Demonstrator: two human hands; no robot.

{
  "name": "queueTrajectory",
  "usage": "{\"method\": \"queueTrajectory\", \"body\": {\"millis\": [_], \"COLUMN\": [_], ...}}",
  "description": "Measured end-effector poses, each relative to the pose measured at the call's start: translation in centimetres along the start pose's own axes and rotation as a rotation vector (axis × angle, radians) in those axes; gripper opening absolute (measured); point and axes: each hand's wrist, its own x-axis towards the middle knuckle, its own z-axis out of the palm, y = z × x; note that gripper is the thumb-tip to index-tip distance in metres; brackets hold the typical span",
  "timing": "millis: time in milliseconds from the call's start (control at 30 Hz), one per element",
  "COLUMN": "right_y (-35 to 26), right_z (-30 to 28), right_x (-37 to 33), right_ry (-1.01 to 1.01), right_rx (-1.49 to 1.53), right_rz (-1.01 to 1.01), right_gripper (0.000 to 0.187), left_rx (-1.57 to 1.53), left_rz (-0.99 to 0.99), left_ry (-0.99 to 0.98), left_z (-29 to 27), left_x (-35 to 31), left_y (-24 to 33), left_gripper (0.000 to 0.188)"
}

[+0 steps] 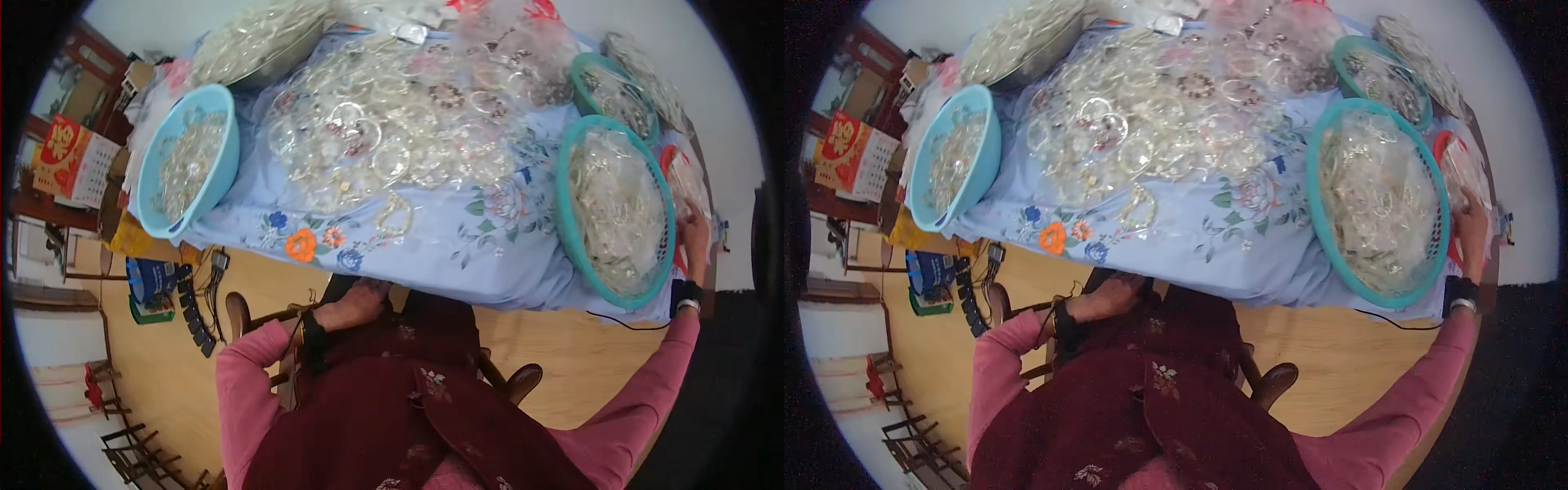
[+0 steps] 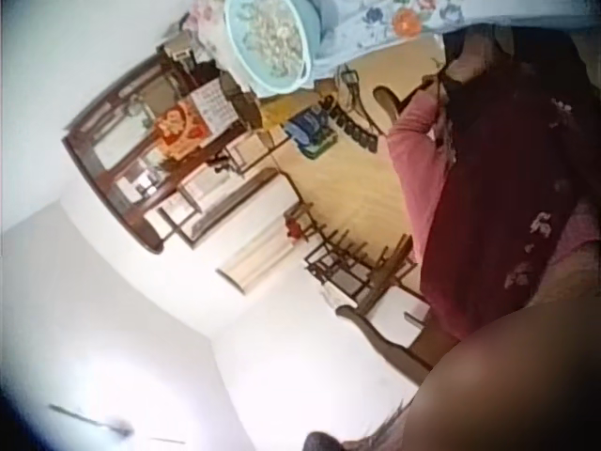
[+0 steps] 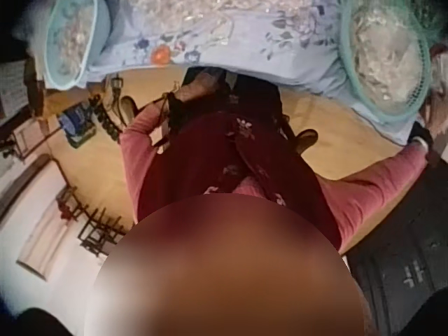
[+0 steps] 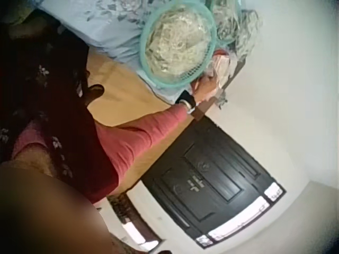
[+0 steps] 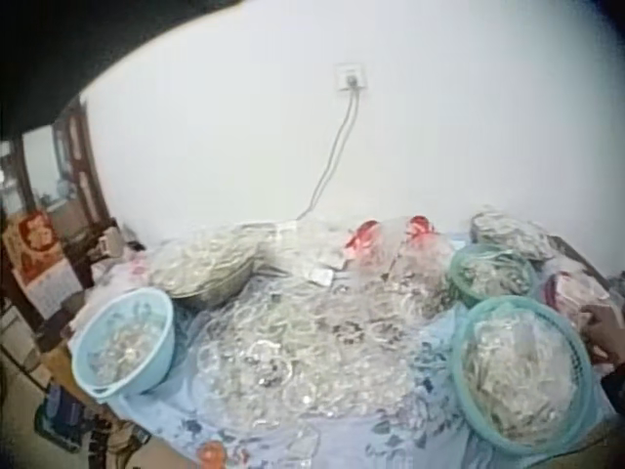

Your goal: Sort small metal or plastic parts from a large pile and place them into individual small plastic bags.

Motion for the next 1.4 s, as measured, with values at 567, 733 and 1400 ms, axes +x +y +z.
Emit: {"method": "queueTrajectory", "body": {"millis": [567, 733, 1400], "right_y": [-22.1, -34.9, -46.5], "right_z": [-5.5, 2.7, 17.6], "right_x": [-6.0, -10.3, -4.9], "right_ry": [0.031, -0.359, -0.524], "right_rx": [0.514, 0.496, 1.222], "right_rz": [-0.053, -0.383, 0.050], "right_gripper": [0.035, 0.035, 0.016], "left_rx": [0.493, 0.431, -1.390], "left_rz": [-0.063, -0.188, -0.174], "left_ry": [0.676, 0.260, 0.544], "left_z": [-24.8, -24.5, -25.0], "left_x": [15.9, 18.0, 22.2], "left_y": [-3.7, -4.8, -3.3], "left_gripper": [0.044, 0.046, 0.024]}}
